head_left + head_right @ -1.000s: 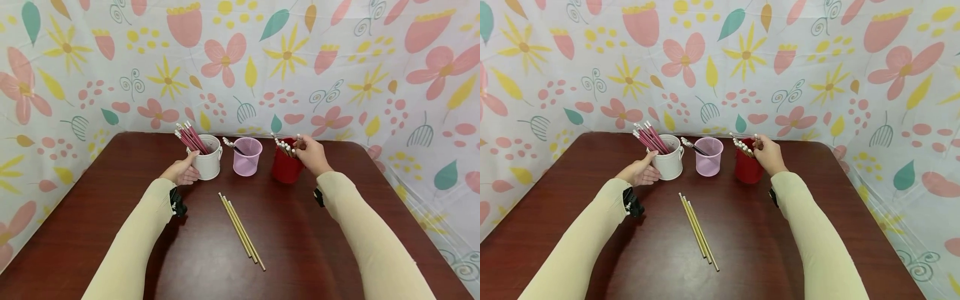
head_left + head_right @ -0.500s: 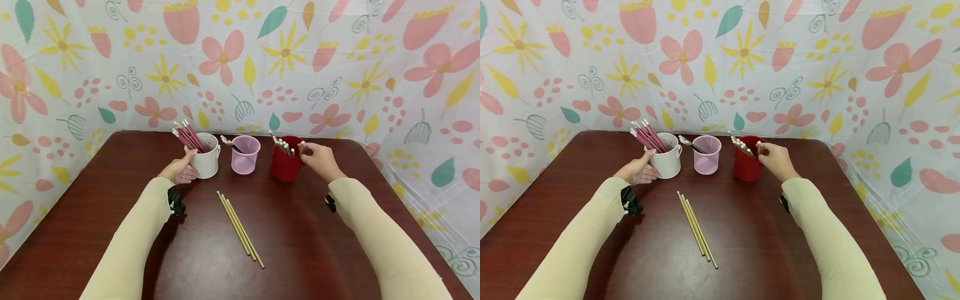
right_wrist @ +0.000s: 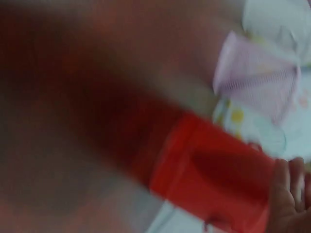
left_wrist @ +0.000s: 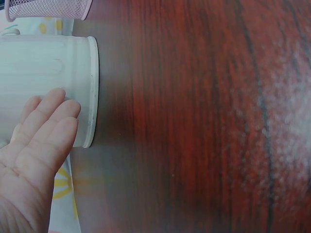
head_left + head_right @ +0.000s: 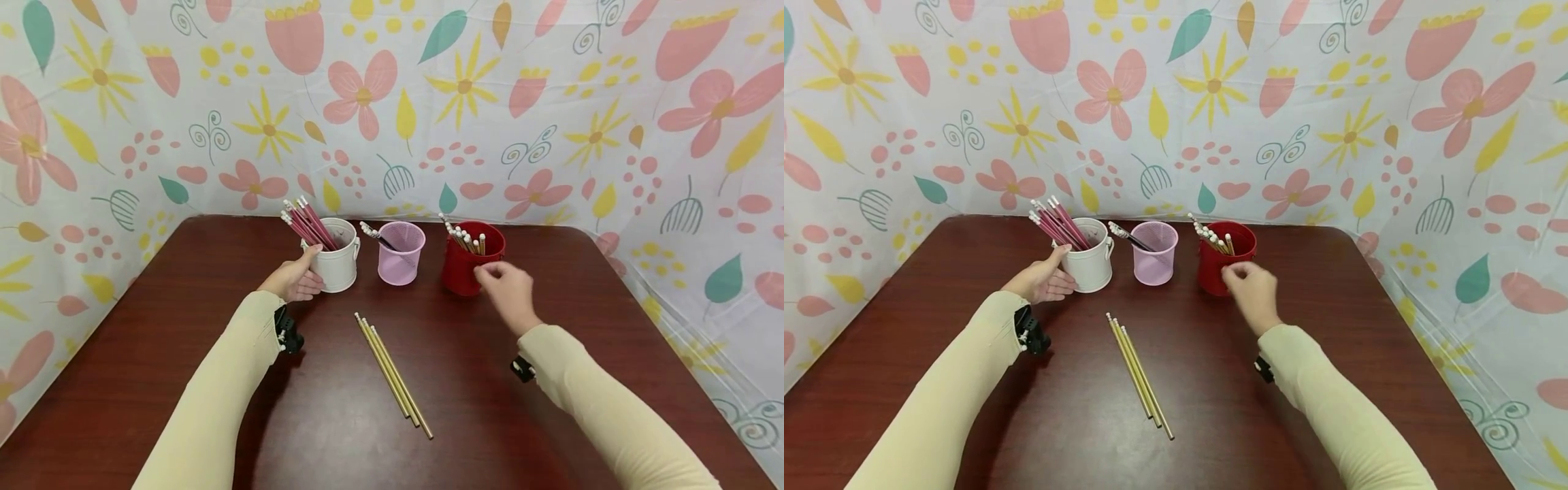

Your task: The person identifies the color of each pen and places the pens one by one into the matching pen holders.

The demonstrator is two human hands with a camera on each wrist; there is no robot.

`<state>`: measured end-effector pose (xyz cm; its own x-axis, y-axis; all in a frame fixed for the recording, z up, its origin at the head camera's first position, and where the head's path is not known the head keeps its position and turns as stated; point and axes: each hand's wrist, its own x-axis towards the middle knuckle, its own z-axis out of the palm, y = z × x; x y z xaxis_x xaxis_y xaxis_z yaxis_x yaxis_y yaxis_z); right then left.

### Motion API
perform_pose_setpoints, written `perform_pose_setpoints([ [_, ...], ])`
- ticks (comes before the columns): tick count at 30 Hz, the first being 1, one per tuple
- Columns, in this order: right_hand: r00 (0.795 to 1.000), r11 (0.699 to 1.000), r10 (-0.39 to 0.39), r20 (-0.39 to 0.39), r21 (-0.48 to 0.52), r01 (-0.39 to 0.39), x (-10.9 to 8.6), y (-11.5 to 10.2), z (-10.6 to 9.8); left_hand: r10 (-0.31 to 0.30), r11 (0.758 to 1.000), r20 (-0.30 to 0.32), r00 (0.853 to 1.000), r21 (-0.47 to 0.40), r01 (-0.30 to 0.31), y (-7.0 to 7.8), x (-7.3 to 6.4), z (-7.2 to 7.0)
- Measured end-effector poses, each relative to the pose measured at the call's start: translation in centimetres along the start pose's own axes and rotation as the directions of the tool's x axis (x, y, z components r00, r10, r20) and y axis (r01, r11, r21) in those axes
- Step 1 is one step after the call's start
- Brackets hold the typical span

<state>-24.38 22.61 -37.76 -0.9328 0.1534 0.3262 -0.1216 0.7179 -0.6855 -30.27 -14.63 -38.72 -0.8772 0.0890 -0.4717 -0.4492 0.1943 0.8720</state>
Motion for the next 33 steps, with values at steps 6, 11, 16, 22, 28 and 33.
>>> perform_pose_setpoints([
  [6, 0.846, 0.989, -0.09, 0.525, -0.053, 0.138, -3.2, -1.8, 3.6, 0.004, 1.0, 0.011, 1.0, 0.002, -0.004, 0.0, -0.1, 0.0],
  [11, 0.653, 0.974, -0.09, 0.752, -0.07, 0.216, -5.6, -4.8, 6.3, 0.016, 1.0, 0.028, 0.999, 0.01, -0.016, 0.0, -0.1, -0.2],
  [16, 0.624, 0.955, -0.101, 0.775, -0.101, 0.279, -6.8, -6.7, 8.0, 0.022, 1.0, 0.035, 0.999, 0.014, -0.023, -0.1, -0.3, -0.2],
  [22, 0.656, 0.921, -0.066, 0.752, -0.206, 0.33, -7.1, -8.0, 9.0, 0.019, 1.0, 0.032, 0.999, 0.002, -0.019, 0.0, -0.3, -0.1],
  [28, 0.649, 0.935, -0.018, 0.76, -0.217, 0.28, -7.1, -8.2, 9.3, 0.023, 1.0, 0.03, 0.999, 0.004, -0.023, 0.0, -0.5, 0.1],
  [33, 0.628, 0.957, -0.013, 0.778, -0.172, 0.233, -6.6, -8.2, 8.8, 0.022, 1.0, 0.031, 0.999, 0.007, -0.022, 0.0, -0.5, 0.0],
])
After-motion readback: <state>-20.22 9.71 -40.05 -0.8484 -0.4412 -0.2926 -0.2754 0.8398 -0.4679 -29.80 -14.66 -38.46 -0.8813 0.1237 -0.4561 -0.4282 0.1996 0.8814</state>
